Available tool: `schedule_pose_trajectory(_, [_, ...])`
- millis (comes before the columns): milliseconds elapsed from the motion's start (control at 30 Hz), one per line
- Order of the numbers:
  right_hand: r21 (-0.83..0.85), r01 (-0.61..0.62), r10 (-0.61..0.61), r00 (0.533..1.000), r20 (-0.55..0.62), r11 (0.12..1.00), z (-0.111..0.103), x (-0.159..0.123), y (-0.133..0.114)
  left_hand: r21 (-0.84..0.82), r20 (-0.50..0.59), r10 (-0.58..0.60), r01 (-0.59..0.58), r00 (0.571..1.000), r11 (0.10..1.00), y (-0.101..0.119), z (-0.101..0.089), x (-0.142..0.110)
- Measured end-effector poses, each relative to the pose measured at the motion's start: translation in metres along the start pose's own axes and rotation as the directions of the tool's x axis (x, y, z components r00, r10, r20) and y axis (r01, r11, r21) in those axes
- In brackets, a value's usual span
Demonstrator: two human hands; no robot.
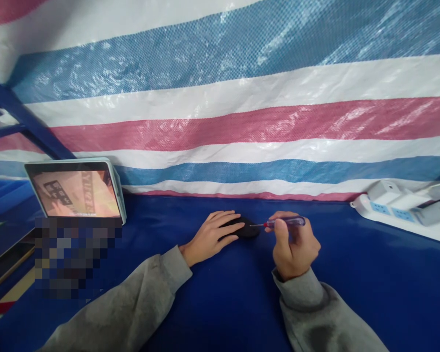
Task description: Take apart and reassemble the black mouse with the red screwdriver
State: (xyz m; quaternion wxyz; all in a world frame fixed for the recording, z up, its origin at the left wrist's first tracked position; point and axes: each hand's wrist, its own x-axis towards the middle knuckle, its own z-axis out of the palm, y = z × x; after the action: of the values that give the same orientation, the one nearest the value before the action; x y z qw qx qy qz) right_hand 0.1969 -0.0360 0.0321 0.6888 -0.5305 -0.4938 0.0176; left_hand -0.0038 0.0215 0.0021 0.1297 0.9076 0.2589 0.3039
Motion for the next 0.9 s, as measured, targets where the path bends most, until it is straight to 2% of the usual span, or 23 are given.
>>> schedule_pose_trajectory(133, [-0.205, 0.085, -0.076, 0.996, 0.051, 0.975, -0.005, 0.0, 0.005, 0.064, -0.003, 0.046, -0.045, 0.999, 0.997, 0.002, -0.001, 0.0])
schedule_pose_trajectory(300, [-0.307, 0.121, -0.101, 0.992, 0.08, 0.944, -0.008, 0.001, 0.012, 0.077, -0.007, 0.049, -0.048, 0.999, 0.996, 0.002, -0.001, 0.0])
schedule_pose_trajectory(533, [-0.346, 0.239, -0.197, 0.969, 0.152, 0.907, -0.006, 0.001, 0.015, 0.091, -0.009, 0.053, -0.052, 0.999, 0.994, 0.0, 0.002, -0.002])
schedule_pose_trajectory(900, [-0.322, 0.261, -0.216, 0.962, 0.168, 0.91, -0.007, 0.002, 0.015, 0.121, -0.014, 0.055, -0.053, 0.998, 0.991, 0.003, 0.001, -0.001])
